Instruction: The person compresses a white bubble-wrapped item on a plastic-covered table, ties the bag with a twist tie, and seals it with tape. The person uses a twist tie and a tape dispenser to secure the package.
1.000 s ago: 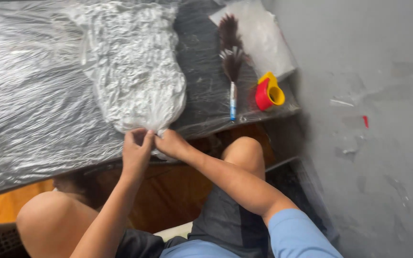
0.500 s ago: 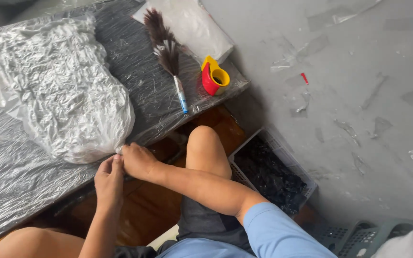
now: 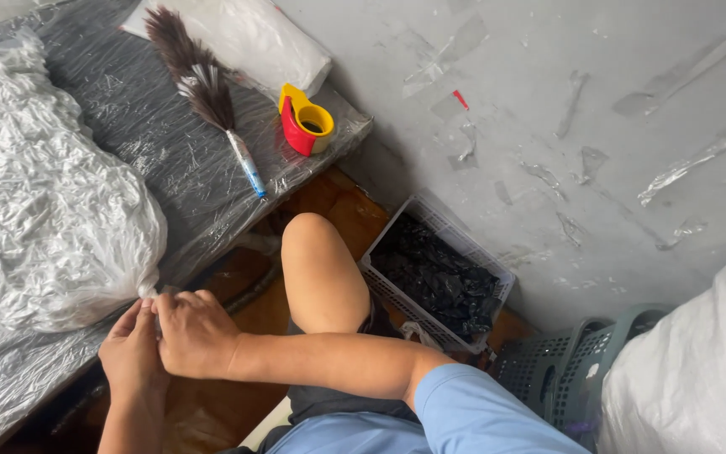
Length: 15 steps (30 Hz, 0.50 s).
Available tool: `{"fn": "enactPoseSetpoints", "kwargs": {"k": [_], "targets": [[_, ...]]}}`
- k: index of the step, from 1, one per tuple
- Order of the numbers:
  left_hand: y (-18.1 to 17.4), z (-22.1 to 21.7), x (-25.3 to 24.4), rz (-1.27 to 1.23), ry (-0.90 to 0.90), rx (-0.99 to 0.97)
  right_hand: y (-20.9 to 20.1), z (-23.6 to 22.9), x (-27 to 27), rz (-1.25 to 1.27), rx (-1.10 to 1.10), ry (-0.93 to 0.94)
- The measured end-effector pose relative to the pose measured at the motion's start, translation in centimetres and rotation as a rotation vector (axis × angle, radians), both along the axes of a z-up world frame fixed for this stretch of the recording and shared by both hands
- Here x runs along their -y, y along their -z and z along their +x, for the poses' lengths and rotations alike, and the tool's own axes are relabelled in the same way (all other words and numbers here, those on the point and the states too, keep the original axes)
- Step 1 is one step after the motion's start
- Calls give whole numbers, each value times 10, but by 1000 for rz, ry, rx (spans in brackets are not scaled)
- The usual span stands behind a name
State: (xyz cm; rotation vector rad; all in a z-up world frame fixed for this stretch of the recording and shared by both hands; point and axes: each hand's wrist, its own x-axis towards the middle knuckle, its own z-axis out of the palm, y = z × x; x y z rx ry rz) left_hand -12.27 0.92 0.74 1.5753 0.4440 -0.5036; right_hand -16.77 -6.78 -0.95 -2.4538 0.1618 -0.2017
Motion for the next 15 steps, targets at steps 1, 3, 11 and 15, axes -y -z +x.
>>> {"fn": "enactPoseSetpoints", "kwargs": {"k": [1, 3, 11, 15], "targets": [[-4, -1, 1, -4, 8, 0, -2, -4, 0, -4, 0, 8], [-12, -5, 2, 72, 19, -39, -5, -13, -2, 27, -38, -70], [50, 9, 0, -209, -69, 23, -33, -26, 60, 479, -148, -137], [49, 12, 0, -207, -81, -21, -98, -62, 149, 550, 200, 298]]}}
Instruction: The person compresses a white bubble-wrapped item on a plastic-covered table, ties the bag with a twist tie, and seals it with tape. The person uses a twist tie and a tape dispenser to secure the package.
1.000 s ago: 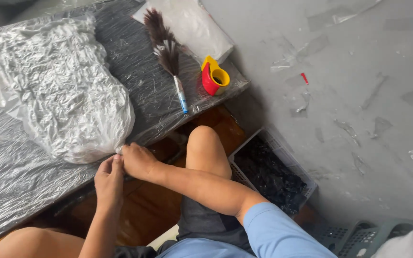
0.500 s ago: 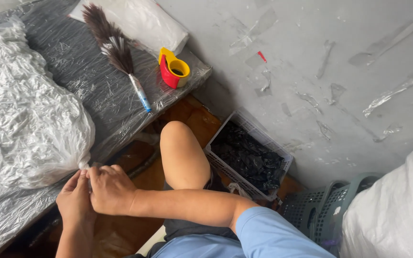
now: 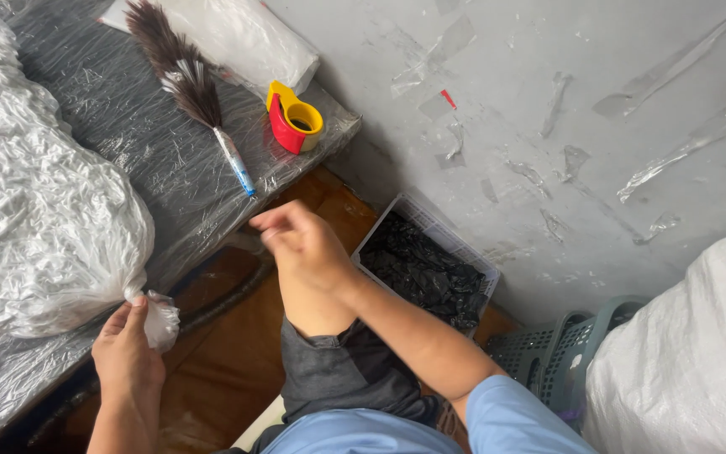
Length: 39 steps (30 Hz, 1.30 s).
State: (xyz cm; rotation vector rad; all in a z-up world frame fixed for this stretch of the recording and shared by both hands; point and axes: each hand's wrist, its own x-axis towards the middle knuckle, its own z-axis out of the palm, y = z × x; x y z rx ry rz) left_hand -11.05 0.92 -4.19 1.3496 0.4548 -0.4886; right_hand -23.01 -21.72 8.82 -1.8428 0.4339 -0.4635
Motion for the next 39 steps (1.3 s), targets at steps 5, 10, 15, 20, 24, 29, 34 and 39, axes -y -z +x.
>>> {"fn": "enactPoseSetpoints", "kwargs": {"k": [5, 10, 15, 20, 24, 29, 34, 39], "targets": [[-26, -4, 5, -45, 4, -56, 48, -69, 143, -163, -81, 430], [-19, -1, 5, -55, -25, -77, 127, -159, 238, -82, -264, 784], [-23, 1, 6, 33, -3, -128, 190, -222, 286, 67, -312, 1021], [-21, -3, 8, 46, 26, -96, 144, -238, 331, -494, -198, 1124], [-6, -1, 9, 61, 28, -36, 48, -206, 344, -1078, 78, 1058], [0, -1, 7, 52, 31, -12, 17, -184, 379, -1060, 102, 1177], [5, -1, 4, 92, 65, 35, 7, -180, 374, -906, 136, 1150], [6, 0, 5, 99, 74, 11, -6, -180, 349, 205, 475, 882]]}}
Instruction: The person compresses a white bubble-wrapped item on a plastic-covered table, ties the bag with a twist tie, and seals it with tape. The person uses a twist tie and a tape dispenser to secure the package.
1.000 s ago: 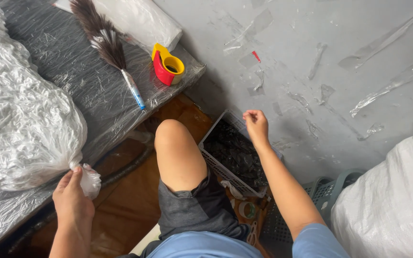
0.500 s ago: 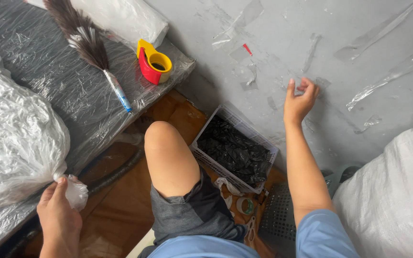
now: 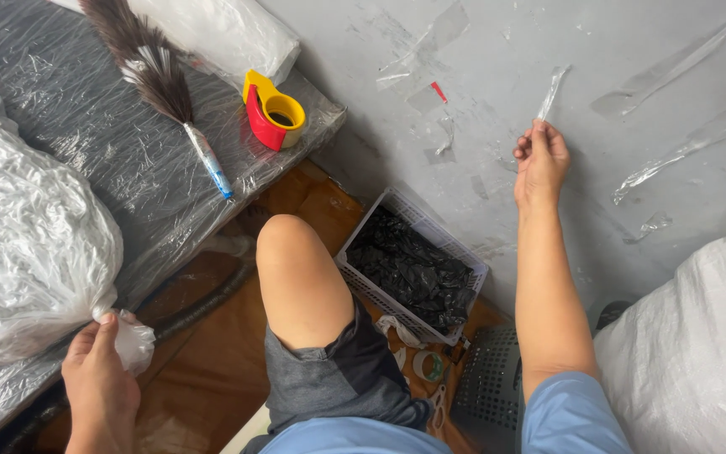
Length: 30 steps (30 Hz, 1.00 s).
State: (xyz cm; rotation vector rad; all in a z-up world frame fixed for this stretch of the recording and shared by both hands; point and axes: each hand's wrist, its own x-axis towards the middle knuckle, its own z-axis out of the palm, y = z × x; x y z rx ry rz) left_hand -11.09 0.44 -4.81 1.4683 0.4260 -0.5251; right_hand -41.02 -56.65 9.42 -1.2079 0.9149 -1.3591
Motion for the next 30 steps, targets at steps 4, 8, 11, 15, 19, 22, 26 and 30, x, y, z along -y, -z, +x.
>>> {"fn": "enactPoseSetpoints", "kwargs": {"k": [4, 8, 11, 15, 19, 22, 26, 30], "targets": [[-15, -2, 4, -7, 7, -5, -16, 0, -13, 131, 216, -103], [1, 1, 3, 36, -34, -35, -25, 10, -45, 300, 325, -282], [15, 0, 3, -32, -47, -6, -26, 28, -85, 347, 277, -461], [87, 12, -4, -95, -56, 69, -19, 66, -151, 329, 114, -742], [64, 10, 10, -215, -118, 57, -13, 123, -221, 336, 1, -999], [91, 14, 12, -194, -107, 65, -1, 167, -271, 324, -149, -1224], [59, 20, 11, -300, -62, -62, 38, 218, -319, 370, -297, -1392], [25, 16, 3, -428, -43, -161, 82, 247, -345, 242, -573, -1334]]}}
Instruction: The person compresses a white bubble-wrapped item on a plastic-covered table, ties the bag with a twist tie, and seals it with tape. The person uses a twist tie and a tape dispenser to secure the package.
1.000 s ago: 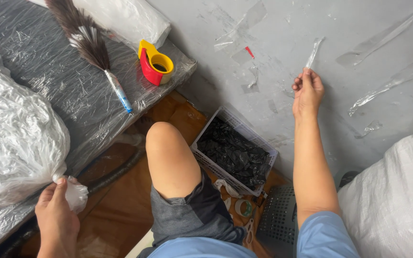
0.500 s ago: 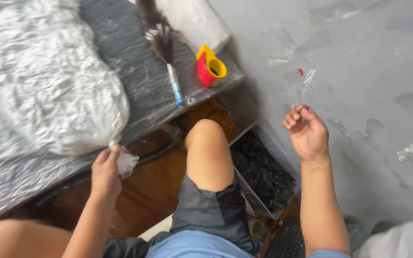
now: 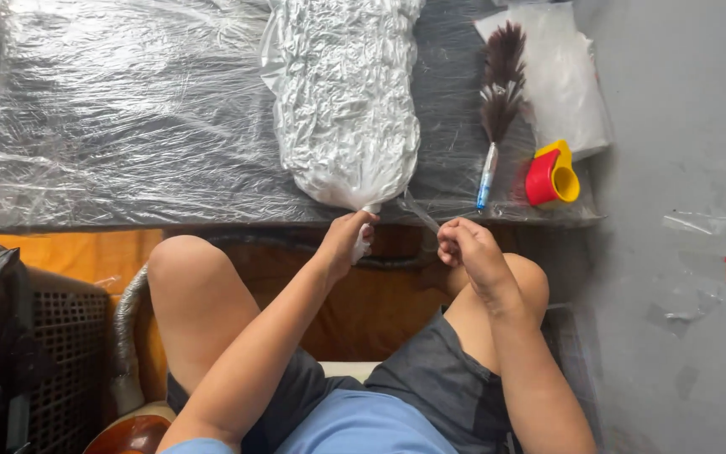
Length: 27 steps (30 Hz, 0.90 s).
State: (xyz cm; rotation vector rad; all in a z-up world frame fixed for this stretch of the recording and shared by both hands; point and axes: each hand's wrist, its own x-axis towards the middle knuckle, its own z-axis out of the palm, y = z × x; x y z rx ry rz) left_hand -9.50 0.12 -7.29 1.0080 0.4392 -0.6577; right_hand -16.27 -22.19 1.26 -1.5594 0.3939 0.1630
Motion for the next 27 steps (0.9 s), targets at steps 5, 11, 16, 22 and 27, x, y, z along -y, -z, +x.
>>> {"fn": "enactPoseSetpoints", "kwargs": {"k": [5, 11, 16, 22, 27], "targets": [[-28, -4, -8, -56, 31, -19, 46, 1, 3, -65, -85, 9], [-31, 1, -9, -23, 105, 62, 50, 0, -5, -74, -166, 0], [-37, 1, -9, 5, 100, 60, 41, 1, -15, -70, -200, -16], [-39, 3, -6, 44, 114, 69, 27, 7, -21, -527, -224, -74], [-27, 4, -2, 126, 139, 96, 16, 20, -49, -658, 157, -167]]}}
